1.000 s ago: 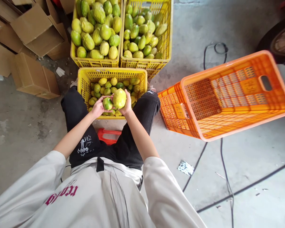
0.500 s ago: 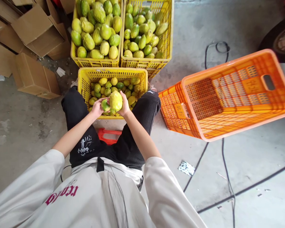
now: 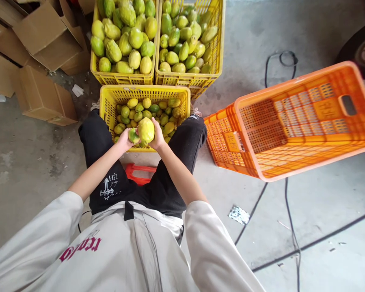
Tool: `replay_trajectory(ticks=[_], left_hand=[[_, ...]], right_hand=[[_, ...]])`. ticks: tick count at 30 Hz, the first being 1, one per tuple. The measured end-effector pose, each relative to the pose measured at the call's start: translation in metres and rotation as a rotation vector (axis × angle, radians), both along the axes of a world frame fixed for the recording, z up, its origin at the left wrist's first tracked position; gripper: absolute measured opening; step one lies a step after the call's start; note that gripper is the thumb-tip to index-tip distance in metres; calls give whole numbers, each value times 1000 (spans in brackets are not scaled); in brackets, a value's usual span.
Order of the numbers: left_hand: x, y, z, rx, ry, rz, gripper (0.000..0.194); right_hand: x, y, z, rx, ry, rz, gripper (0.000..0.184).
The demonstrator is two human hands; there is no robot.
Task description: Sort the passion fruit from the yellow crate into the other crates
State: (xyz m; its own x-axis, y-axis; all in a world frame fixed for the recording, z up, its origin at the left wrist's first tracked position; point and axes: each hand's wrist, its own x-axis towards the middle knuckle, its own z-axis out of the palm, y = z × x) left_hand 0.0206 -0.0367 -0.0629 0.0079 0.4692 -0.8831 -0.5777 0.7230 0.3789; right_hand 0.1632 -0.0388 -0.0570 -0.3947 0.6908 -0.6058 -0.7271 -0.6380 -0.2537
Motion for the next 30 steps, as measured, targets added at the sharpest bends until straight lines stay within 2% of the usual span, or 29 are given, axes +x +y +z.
replay_trajectory(ticks=[3, 6, 11, 15, 20, 26, 30], left_hand=[[-1, 2, -1, 105, -29, -60, 19], [-4, 3, 0, 274, -27, -104, 19], [-11, 5, 7, 446, 2, -144, 30], [-13, 3, 9, 512, 27, -152, 30], [-12, 2, 5, 607, -10, -117, 28], [-16, 6, -2, 576, 40, -104, 29], [-19, 8, -2, 616, 44, -101, 31]], right_hand=[[3, 3, -4, -6, 54, -76, 45], [7, 6, -9, -9, 91, -135, 47], [15, 6, -12, -39, 49, -140, 49], [13, 4, -8, -36, 26, -141, 49], [9, 3, -5, 37, 36, -124, 44], [12, 3, -5, 77, 103, -113, 47], [15, 4, -4, 85, 87, -112, 46]])
